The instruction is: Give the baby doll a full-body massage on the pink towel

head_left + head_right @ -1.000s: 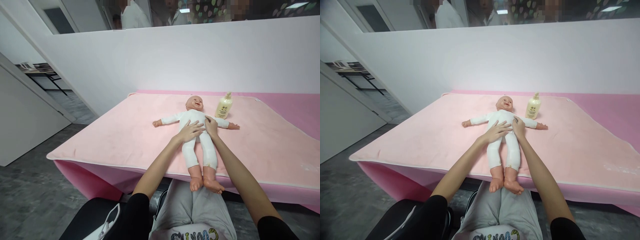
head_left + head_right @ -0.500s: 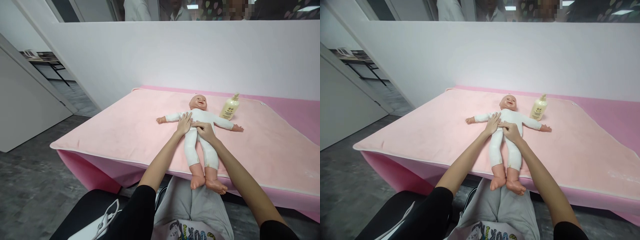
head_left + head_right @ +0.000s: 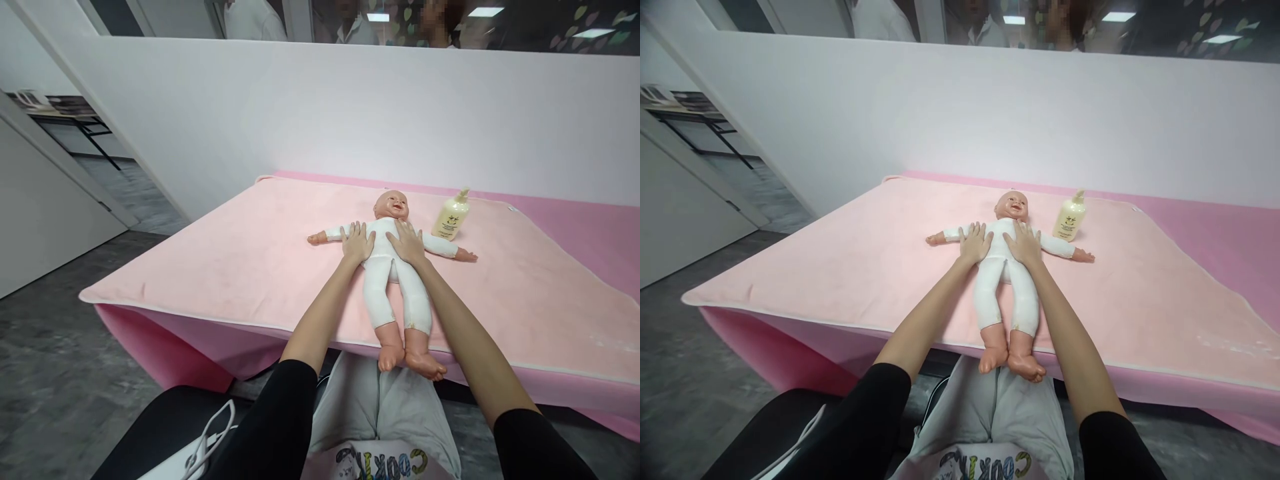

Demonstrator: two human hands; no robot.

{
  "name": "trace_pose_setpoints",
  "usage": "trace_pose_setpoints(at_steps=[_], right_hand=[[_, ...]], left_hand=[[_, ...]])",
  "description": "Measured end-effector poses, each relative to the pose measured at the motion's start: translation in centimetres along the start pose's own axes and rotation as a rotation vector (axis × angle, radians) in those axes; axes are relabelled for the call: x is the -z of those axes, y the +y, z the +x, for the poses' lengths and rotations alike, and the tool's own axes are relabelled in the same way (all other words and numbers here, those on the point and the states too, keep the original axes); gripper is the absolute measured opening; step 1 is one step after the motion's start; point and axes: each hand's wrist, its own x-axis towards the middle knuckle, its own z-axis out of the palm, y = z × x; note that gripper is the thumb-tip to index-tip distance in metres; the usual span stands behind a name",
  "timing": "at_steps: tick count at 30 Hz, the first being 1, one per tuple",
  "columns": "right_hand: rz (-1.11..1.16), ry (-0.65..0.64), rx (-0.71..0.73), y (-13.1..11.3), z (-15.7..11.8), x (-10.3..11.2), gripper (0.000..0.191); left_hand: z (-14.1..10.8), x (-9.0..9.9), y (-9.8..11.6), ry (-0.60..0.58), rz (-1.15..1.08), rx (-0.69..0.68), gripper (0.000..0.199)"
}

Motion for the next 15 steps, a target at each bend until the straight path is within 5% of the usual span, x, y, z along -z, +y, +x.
trace_pose_setpoints(at_steps=[9,15], right_hand=[[0.001,0.17,-0.26,5.5,-0.7,-0.4,0.059],[-0.057,0.268,-0.307,6.2,-1.1,-0.8,0.054]], left_hand=[[-0.6,0.1,-0.8,0.126,0.069,0.105,0.067],[-1.4,0.5,-3.0,0.258,0.189,0.146,0.071]])
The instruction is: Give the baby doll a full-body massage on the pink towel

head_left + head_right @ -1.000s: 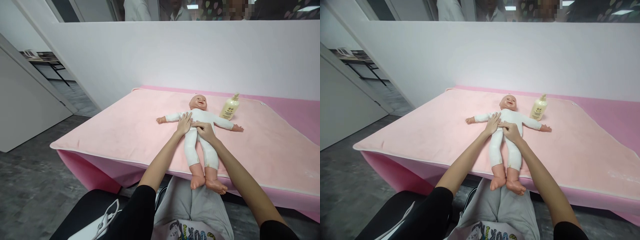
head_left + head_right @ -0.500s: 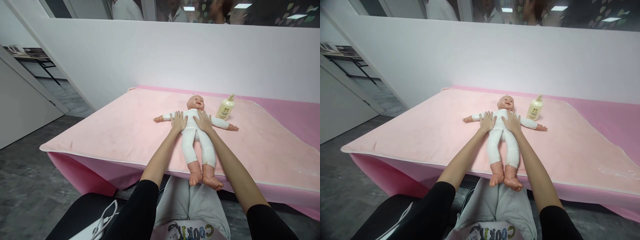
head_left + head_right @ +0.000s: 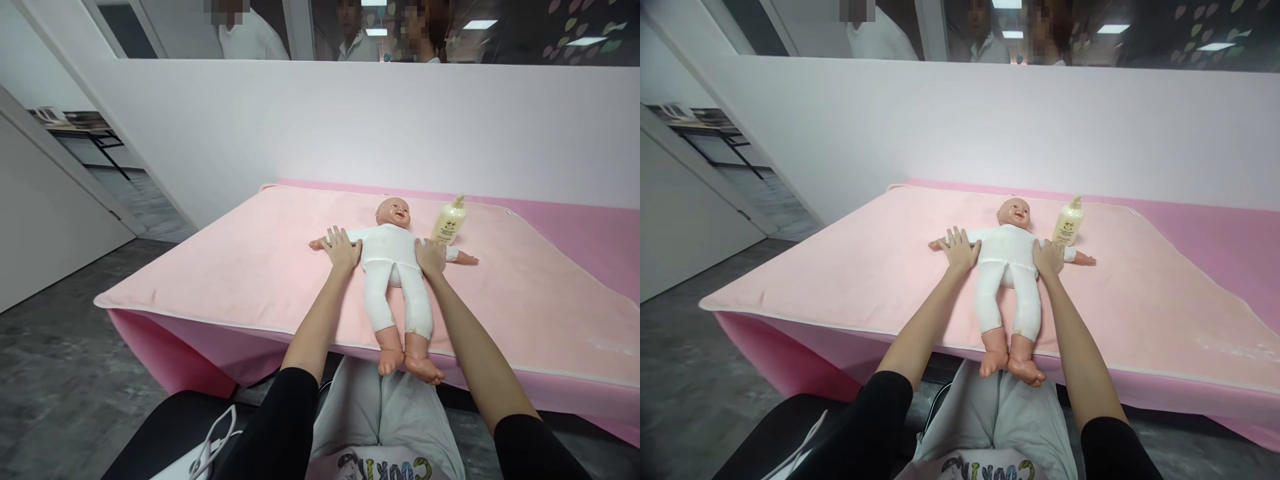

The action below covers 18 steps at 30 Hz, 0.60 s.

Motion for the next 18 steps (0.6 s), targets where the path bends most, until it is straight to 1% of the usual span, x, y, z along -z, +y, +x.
trace_pose_setpoints(at_steps=[3,6,9,12,15,18], right_hand=[[-0.069,0.059,-0.002,0.4,-0.4,0.3,0.049],[-0.13,0.11,0.008,1.3,-0.9,0.9,0.053],[-0.162,0.115,0.016,2.0,-1.2,1.4,0.057],[-0.188,0.128,0.009,2.3,-1.3,1.7,0.058],[-0.172,0.154,-0.077,2.7,-1.3,2.1,0.055],[-0.145,0.128,-0.194,3.5,-1.1,2.6,0.053]], left_hand=[[0.0,0.2,-0.8,-0.029,0.043,-0.044,0.067],[-0.1,0.5,-1.3,-0.044,0.07,-0.075,0.064],[-0.1,0.7,-1.7,-0.037,0.084,-0.092,0.062],[0.0,0.8,-2.4,-0.019,0.099,-0.082,0.061],[0.2,1.2,-3.2,-0.018,0.108,-0.05,0.057],[0.4,1.9,-3.9,-0.022,0.097,-0.047,0.052]])
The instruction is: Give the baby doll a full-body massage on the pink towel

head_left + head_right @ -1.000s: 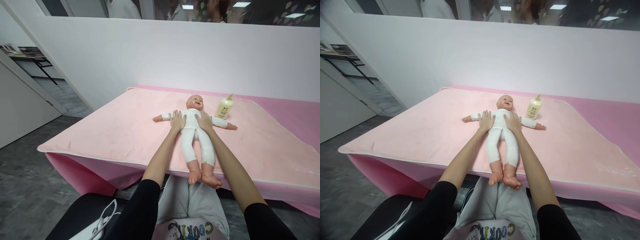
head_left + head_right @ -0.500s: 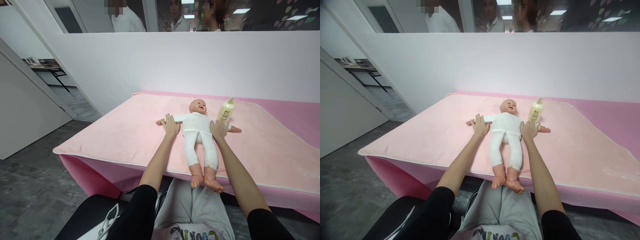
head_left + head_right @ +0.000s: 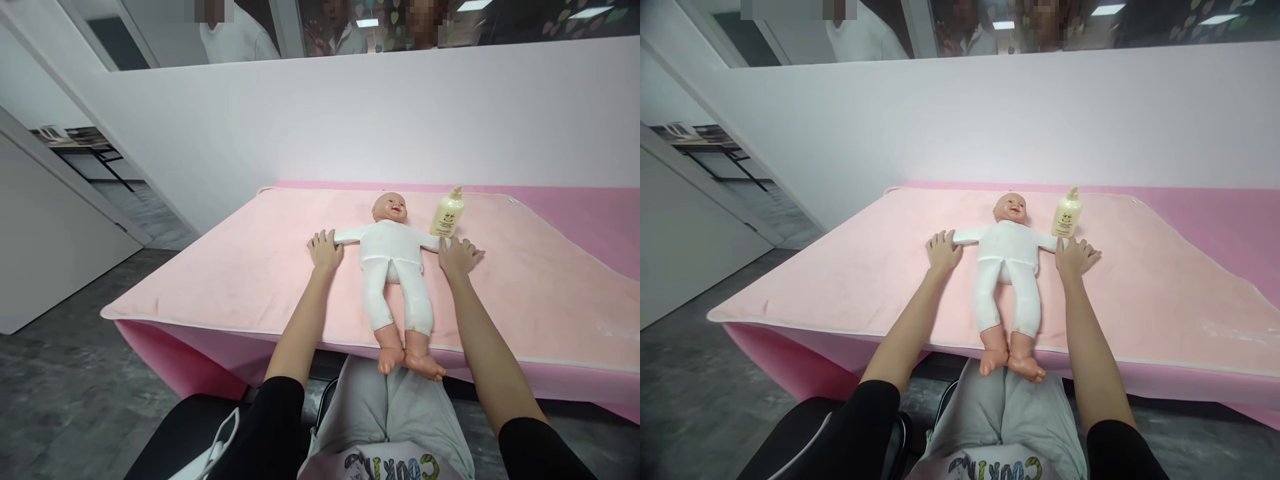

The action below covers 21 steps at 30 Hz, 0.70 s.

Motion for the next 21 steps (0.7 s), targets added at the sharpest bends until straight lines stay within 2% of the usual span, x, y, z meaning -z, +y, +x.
trace_pose_setpoints(at_steps=[8,12,16,19,21], right_hand=[[0.115,-0.018,-0.209,2.4,1.3,-0.2,0.056],[0.113,-0.072,-0.239,3.0,1.6,0.1,0.055],[0.146,-0.061,-0.246,2.6,1.7,0.8,0.05],[0.251,0.006,-0.233,2.1,1.9,1.0,0.05],[0.374,0.057,-0.262,1.7,2.3,0.6,0.055]], left_hand=[[0.4,1.1,-1.6,-0.045,-0.064,0.124,0.048],[0.5,1.0,-1.9,-0.038,-0.097,0.259,0.045],[0.6,1.2,-2.0,0.001,-0.154,0.343,0.062],[0.9,1.4,-2.0,0.071,-0.377,0.368,0.077],[1.4,1.5,-1.9,0.112,-0.724,0.414,0.079]])
